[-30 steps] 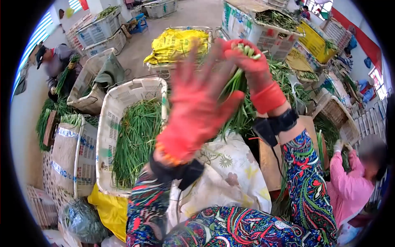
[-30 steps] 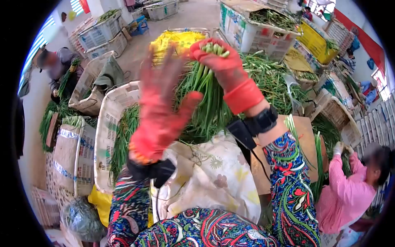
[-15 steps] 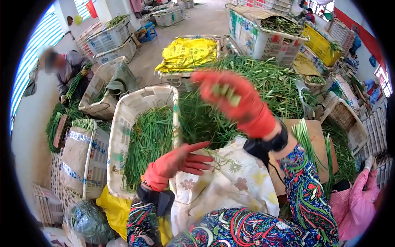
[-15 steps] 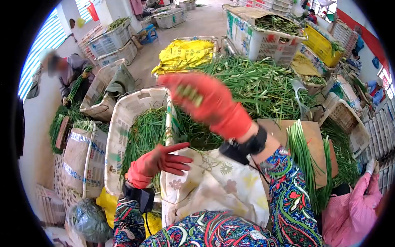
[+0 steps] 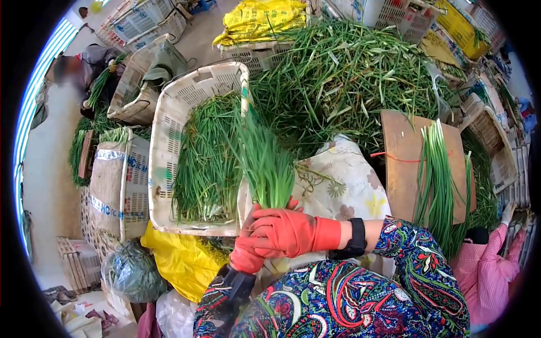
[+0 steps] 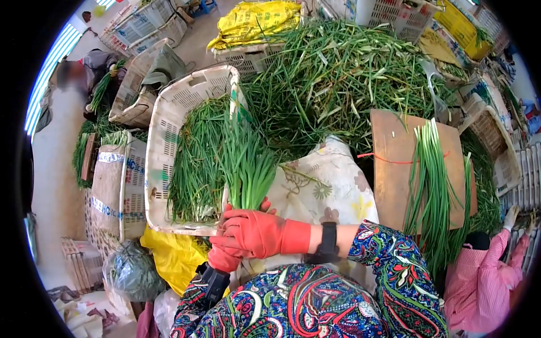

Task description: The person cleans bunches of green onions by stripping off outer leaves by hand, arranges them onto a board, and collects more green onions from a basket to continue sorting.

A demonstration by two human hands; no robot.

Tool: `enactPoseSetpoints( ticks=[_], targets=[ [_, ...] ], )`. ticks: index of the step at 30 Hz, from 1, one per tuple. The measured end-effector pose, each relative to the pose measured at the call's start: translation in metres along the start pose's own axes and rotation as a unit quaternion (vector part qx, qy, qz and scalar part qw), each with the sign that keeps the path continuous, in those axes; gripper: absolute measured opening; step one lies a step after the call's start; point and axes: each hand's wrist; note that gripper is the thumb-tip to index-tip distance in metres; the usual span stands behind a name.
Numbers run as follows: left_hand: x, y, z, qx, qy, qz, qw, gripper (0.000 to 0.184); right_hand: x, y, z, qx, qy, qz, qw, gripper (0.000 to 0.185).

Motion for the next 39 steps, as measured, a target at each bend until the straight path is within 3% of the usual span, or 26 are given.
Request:
enactPoseSetpoints(
  ticks=[5, 9, 11, 13, 14, 16, 18, 19, 22, 25, 29, 32, 33, 37, 39],
  targets=[
    [0.007, 0.009, 0.014, -0.047, 0.026, -0.047, 0.997, 0.035, 0.007, -0.009, 0.001, 0.136, 0.122, -0.143, 0.973, 0.037],
    [0.002, 0.013, 0.021, -0.08, 0.025, -0.053, 0.995, 0.034, 0.016, -0.029, -0.002, 0.228, 0.224, -0.282, 0.905, 0.037],
    [-0.002, 0.013, 0.024, -0.107, -0.006, -0.011, 0.994, 0.03, 0.02, -0.042, -0.003, 0.226, 0.254, -0.373, 0.863, 0.038],
    [-0.008, -0.013, 0.013, -0.043, -0.153, 0.274, 0.949, 0.026, 0.019, -0.052, -0.009, 0.224, 0.269, -0.475, 0.807, 0.036],
    [-0.013, 0.007, 0.012, -0.11, -0.131, 0.217, 0.961, 0.02, 0.017, -0.062, -0.017, 0.22, 0.275, -0.524, 0.775, 0.036],
    [-0.024, 0.047, 0.009, -0.247, -0.108, 0.084, 0.959, 0.013, 0.006, -0.104, -0.033, 0.33, 0.396, -0.616, 0.596, 0.029],
    [-0.028, -0.009, 0.009, -0.049, -0.229, 0.323, 0.917, 0.014, -0.016, -0.114, -0.008, 0.309, 0.431, -0.604, 0.595, 0.029],
    [-0.027, -0.014, 0.01, -0.024, -0.246, 0.397, 0.884, 0.015, -0.029, -0.117, 0.002, 0.271, 0.505, -0.526, 0.628, 0.031],
    [-0.032, -0.006, 0.013, 0.03, -0.243, 0.412, 0.878, 0.015, -0.064, -0.094, 0.055, 0.136, 0.657, -0.207, 0.712, 0.035],
    [-0.032, -0.003, 0.012, 0.043, -0.225, 0.415, 0.881, 0.015, -0.084, -0.075, 0.08, 0.092, 0.66, -0.242, 0.705, 0.04],
    [-0.031, 0.0, 0.013, 0.022, -0.213, 0.405, 0.889, 0.017, -0.079, -0.061, 0.053, -0.055, 0.633, -0.46, 0.621, 0.046],
    [-0.03, 0.005, 0.013, 0.021, -0.223, 0.393, 0.892, 0.018, -0.074, -0.067, 0.024, -0.109, 0.597, -0.44, 0.661, 0.043],
    [-0.03, 0.008, 0.015, 0.023, -0.227, 0.392, 0.891, 0.018, -0.076, -0.067, 0.018, -0.153, 0.609, -0.457, 0.63, 0.034],
    [-0.03, 0.005, 0.024, -0.001, -0.222, 0.387, 0.895, 0.018, -0.113, -0.053, 0.034, -0.169, 0.659, -0.428, 0.595, 0.023],
    [-0.033, 0.006, 0.028, -0.029, -0.208, 0.383, 0.9, 0.017, -0.118, -0.059, 0.036, -0.183, 0.647, -0.488, 0.556, 0.024]
  ],
)
Point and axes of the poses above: each hand's wrist, its own z-axis away from the middle knuckle, its own y-axis out of the palm, x = y × z, and after that the axes turned 3 degrees about z, right-handed
